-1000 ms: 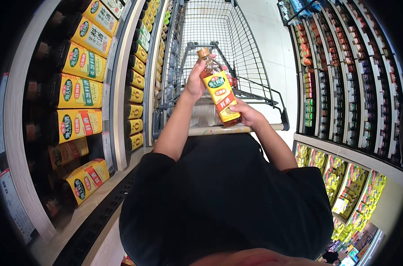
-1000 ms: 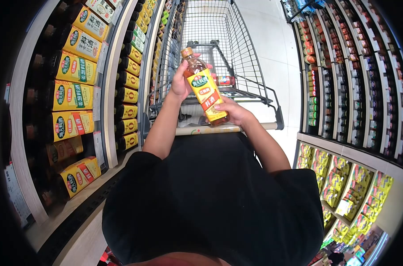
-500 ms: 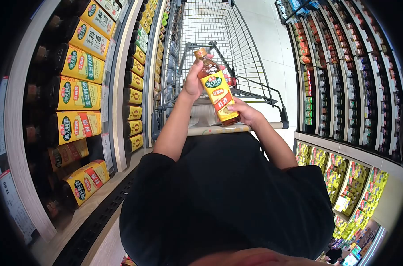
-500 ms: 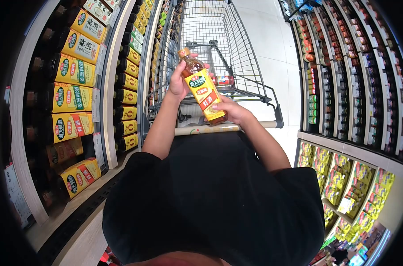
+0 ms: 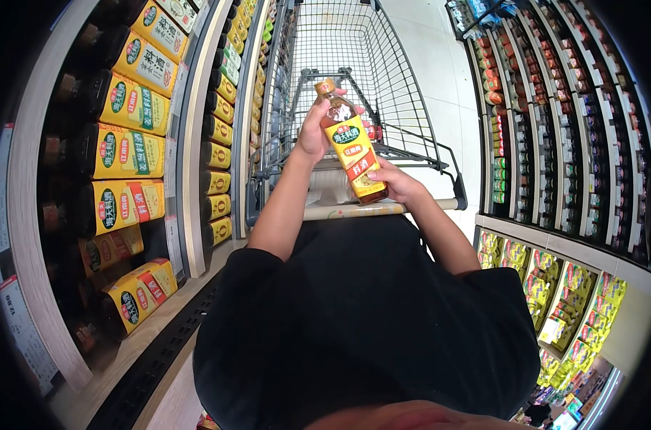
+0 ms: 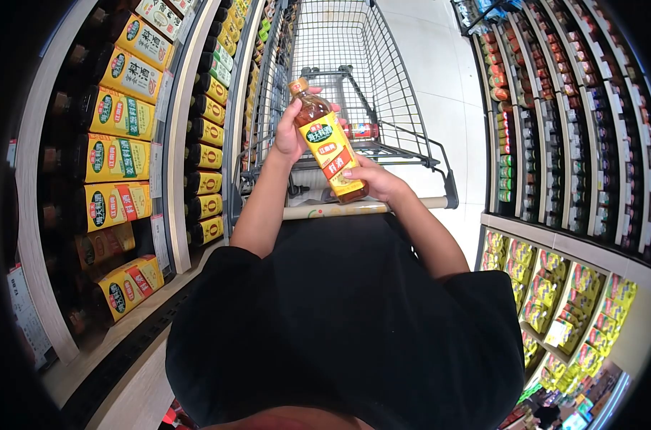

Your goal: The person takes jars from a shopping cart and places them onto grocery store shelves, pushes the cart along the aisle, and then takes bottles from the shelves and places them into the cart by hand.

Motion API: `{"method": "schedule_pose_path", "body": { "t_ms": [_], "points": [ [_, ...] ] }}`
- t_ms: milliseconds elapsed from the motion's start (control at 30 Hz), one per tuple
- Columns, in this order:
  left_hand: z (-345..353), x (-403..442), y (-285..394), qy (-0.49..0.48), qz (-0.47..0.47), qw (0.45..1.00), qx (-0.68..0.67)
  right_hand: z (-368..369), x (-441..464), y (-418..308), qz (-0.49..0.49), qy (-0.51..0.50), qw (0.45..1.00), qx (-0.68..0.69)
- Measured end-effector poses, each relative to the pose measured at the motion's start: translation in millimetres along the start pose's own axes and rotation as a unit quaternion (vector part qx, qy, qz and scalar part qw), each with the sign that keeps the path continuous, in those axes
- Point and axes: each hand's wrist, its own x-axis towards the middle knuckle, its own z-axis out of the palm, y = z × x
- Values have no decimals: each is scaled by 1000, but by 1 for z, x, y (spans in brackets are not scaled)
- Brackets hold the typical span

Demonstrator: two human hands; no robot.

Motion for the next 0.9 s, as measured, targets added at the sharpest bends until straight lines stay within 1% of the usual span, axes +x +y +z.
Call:
{"method": "schedule_pose_path", "body": {
  "t_ms": [267, 567, 900],
  "points": [
    [-5, 2, -3, -4, 9, 1000, 7, 1, 0, -1, -2, 4, 1000, -9],
    [-4, 1, -2, 2, 5, 1000, -1, -1, 0, 0, 0, -13, 1000, 1],
    [-5, 2, -3, -2, 11, 1000, 9, 1, -1, -1, 4, -1, 1000, 1]
  ]
}}
